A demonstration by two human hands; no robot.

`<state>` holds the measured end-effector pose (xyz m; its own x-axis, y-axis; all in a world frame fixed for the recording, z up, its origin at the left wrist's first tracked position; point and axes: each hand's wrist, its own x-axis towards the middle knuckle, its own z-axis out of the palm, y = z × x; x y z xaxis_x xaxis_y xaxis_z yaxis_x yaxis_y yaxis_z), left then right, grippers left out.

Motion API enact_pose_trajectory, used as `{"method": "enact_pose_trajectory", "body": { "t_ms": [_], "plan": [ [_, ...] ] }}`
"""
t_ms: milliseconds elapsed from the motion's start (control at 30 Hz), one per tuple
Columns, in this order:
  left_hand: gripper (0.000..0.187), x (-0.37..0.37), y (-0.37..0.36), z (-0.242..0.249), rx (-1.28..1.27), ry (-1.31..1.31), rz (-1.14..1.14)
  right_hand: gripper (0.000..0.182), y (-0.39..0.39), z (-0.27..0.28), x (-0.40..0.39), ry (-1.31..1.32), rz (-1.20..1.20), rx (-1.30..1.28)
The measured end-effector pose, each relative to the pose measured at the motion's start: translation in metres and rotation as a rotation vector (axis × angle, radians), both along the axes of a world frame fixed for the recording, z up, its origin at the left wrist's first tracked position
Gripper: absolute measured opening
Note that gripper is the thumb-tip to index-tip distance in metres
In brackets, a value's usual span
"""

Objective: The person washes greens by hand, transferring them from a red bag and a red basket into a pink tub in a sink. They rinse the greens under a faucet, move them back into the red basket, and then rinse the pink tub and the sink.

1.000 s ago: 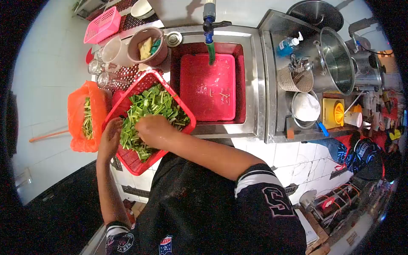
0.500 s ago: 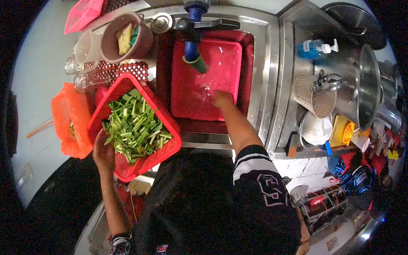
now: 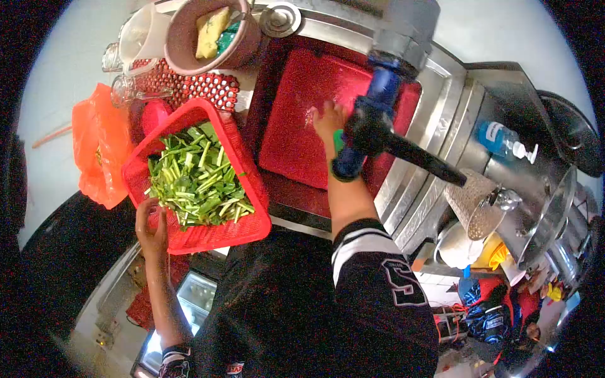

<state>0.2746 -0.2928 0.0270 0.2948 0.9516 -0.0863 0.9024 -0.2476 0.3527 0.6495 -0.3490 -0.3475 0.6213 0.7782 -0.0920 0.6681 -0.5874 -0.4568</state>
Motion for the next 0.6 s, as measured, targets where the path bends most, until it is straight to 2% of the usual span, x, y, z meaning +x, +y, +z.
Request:
{"method": "enact_pose_trajectory", "body": {
  "t_ms": [33,100,133,233,467,600],
  "plan": [
    [0.025,-0.002,-0.001,-0.002,-0.009,0.005,-0.019,0.032,0.005,-0.018,-0.005,0.002,0.006,0.010],
    [0.023,-0.003,-0.007,-0.003,-0.058,-0.015,0.054,0.035,0.010,-0.057,-0.019,0.526,0.130,-0.234],
    [0.023,-0.002,-0.010,-0.002,-0.072,0.002,0.069,0.038,0.010,-0.067,-0.025,0.628,0.197,-0.208],
    [0.021,-0.004,-0.012,-0.001,-0.093,0.030,0.083,0.035,0.024,-0.078,-0.064,0.798,0.177,-0.233],
    [0.019,-0.018,-0.010,-0.005,-0.125,-0.011,0.112,0.030,0.030,-0.041,-0.101,1.004,0.071,-0.157],
    [0.019,-0.018,-0.005,-0.002,-0.166,-0.099,0.128,0.028,0.022,0.004,-0.093,1.297,0.008,-0.155]
  ]
}}
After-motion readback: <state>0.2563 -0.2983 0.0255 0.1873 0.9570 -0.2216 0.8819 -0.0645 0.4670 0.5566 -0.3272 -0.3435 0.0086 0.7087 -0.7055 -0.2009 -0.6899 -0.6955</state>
